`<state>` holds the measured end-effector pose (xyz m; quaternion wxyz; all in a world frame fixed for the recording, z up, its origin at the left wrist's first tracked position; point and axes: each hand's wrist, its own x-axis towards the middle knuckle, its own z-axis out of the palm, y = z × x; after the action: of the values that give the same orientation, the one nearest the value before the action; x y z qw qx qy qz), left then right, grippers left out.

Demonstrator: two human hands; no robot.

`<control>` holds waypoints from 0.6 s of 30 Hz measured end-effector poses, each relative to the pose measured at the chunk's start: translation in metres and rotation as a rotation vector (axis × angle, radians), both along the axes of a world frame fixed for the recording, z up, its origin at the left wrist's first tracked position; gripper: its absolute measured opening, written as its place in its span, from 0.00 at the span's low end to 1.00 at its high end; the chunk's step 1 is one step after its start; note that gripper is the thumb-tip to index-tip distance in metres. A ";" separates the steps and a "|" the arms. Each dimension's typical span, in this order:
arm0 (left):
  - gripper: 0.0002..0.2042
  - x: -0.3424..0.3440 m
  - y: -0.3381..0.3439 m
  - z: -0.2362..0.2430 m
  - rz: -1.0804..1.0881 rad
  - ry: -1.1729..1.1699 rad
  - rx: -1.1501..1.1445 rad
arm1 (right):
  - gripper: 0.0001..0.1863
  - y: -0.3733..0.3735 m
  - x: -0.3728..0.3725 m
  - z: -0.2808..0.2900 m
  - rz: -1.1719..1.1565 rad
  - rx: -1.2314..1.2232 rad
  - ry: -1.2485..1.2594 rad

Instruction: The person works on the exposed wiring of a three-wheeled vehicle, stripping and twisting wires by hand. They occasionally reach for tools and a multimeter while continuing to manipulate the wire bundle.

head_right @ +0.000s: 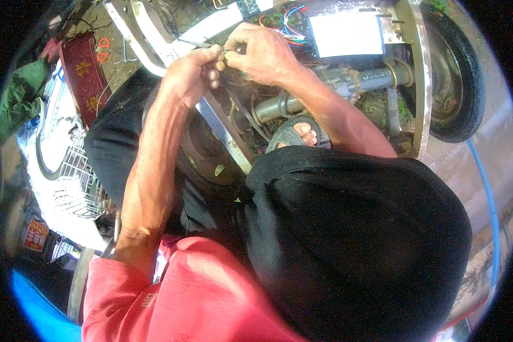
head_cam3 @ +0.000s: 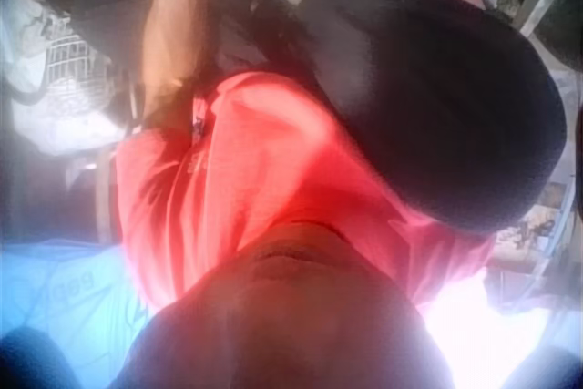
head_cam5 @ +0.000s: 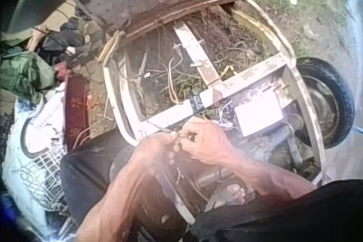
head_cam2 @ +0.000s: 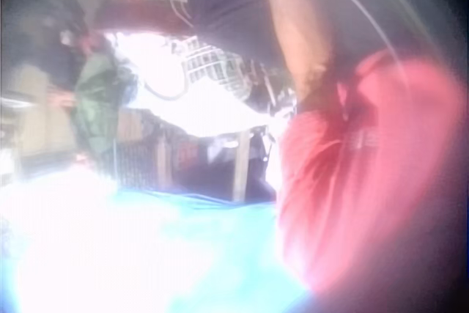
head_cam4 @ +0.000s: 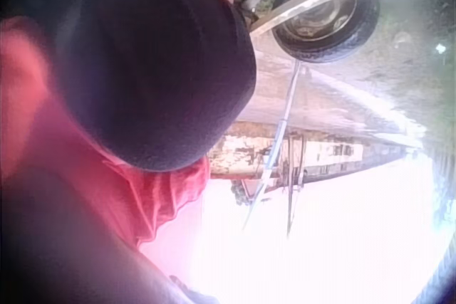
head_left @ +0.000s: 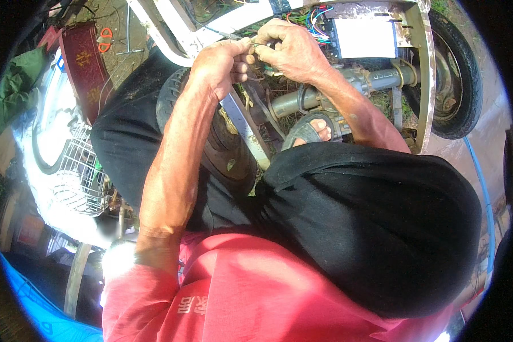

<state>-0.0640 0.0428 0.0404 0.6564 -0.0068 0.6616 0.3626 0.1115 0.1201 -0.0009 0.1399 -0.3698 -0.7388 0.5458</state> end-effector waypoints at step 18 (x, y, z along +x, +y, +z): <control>0.07 0.011 0.004 0.017 0.049 0.093 0.023 | 0.15 -0.002 -0.003 0.003 -0.027 -0.071 0.010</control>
<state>-0.0534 0.0472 0.0578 0.6160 0.0010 0.6867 0.3860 0.1080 0.1177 0.0022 0.1378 -0.3818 -0.7133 0.5714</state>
